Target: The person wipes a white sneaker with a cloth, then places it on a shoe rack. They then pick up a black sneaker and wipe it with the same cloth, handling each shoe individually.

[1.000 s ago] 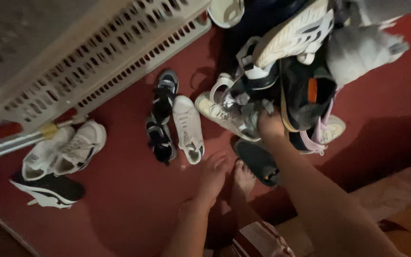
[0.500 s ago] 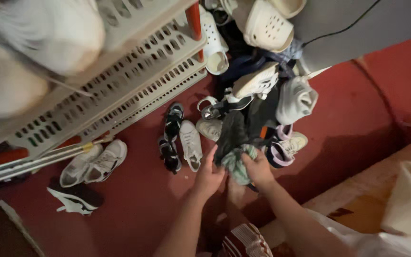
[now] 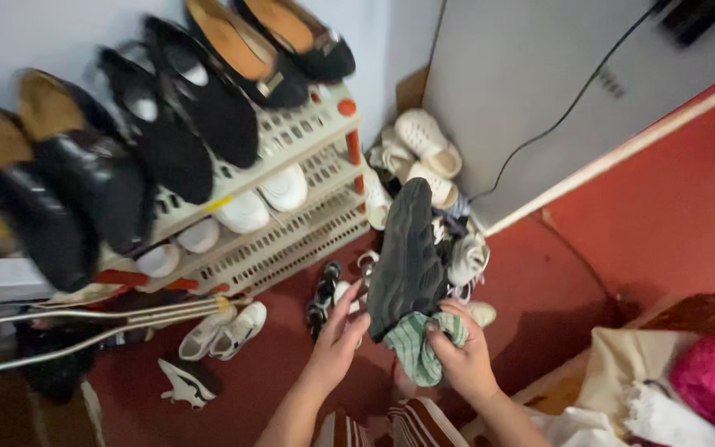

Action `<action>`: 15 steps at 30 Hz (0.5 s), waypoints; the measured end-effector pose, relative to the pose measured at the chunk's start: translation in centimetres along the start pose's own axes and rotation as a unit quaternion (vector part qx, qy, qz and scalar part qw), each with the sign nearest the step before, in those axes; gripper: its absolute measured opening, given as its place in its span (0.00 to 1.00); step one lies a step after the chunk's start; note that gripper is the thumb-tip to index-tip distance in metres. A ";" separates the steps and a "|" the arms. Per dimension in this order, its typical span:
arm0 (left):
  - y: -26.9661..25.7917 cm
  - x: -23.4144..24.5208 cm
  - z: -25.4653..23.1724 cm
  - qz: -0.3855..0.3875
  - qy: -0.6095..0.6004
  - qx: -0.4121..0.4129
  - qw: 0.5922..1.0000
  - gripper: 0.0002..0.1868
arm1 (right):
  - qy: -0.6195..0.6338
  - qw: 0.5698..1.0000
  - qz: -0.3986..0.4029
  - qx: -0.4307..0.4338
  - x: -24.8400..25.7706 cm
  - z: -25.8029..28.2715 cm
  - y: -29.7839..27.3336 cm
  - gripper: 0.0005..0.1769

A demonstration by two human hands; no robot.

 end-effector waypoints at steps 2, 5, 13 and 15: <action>-4.3 -1.0 -3.8 -0.011 0.187 -0.192 0.963 0.46 | -0.016 0.998 0.000 0.055 0.8 4.7 0.5 0.13; -7.9 -2.1 -7.1 -0.023 0.376 -0.147 0.915 0.59 | 0.087 0.995 0.029 -0.024 2.1 10.2 1.4 0.08; -6.7 -1.3 -9.9 0.037 0.074 -0.178 0.981 0.41 | -0.020 0.990 0.135 0.037 2.4 24.1 4.8 0.07; -6.3 -0.9 -10.8 0.049 -0.156 -0.038 0.986 0.38 | -0.159 0.959 0.169 0.165 1.4 27.8 5.2 0.10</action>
Point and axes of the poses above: each hand's wrist, its own y-axis towards the middle knuckle, its own x-axis out of the back of the hand, z = x × y, the point moved 1 cm from there along y, towards the middle knuckle, and after that the axes turned 7 degrees about x, right-handed, at the moved point
